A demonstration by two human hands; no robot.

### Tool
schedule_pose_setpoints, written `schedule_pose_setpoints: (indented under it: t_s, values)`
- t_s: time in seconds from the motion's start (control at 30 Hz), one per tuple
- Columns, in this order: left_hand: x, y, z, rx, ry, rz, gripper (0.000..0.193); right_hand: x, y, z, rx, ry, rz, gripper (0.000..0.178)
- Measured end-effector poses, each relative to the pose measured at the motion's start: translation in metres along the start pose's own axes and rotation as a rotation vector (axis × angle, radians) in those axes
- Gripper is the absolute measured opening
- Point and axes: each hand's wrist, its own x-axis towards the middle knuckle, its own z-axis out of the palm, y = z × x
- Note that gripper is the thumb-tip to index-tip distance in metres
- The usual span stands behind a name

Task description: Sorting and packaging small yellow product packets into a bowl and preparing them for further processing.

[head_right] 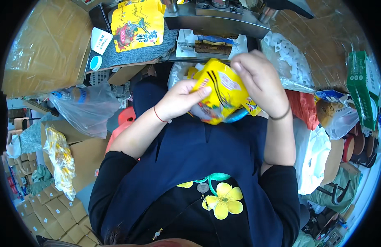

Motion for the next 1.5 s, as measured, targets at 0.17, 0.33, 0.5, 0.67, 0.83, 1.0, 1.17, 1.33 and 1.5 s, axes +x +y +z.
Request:
schedule_pose_setpoints:
  t_s: [0.17,0.33,0.5,0.67,0.83,1.0,1.17,1.33,1.5]
  values:
    - [0.009,0.001,0.019,-0.384,-0.197,-0.184,0.028,-0.006,0.026,-0.013,-0.131,0.071,0.088,0.026]
    - [0.032,0.002,-0.001,-0.529,0.058,-0.126,0.030,-0.021,0.124,-0.022,-0.763,0.058,0.423,0.026]
    - [0.049,0.003,-0.019,-0.639,0.118,-0.097,0.029,-0.018,0.133,-0.013,-0.518,-0.090,0.448,0.018]
    - [0.045,0.028,-0.097,0.687,0.914,0.475,0.050,-0.038,0.138,-0.012,-0.465,0.193,0.354,0.021]
    - [0.004,0.005,-0.139,1.580,0.515,0.380,0.052,-0.044,0.126,-0.016,-0.419,0.496,0.264,0.020]
    - [-0.018,0.000,-0.111,0.595,0.623,0.229,0.019,-0.045,0.070,-0.010,-0.122,0.310,0.355,0.021]
    - [-0.008,0.000,-0.061,0.536,0.413,0.289,0.020,-0.007,0.009,0.019,0.090,0.146,-0.016,0.019]
    - [0.003,0.013,-0.009,0.167,0.189,0.087,0.029,0.018,-0.009,0.027,0.159,0.161,-0.042,0.015]
    - [0.004,0.011,0.024,-0.199,-0.077,-0.093,0.034,0.003,0.008,0.005,0.108,0.065,-0.060,0.017]
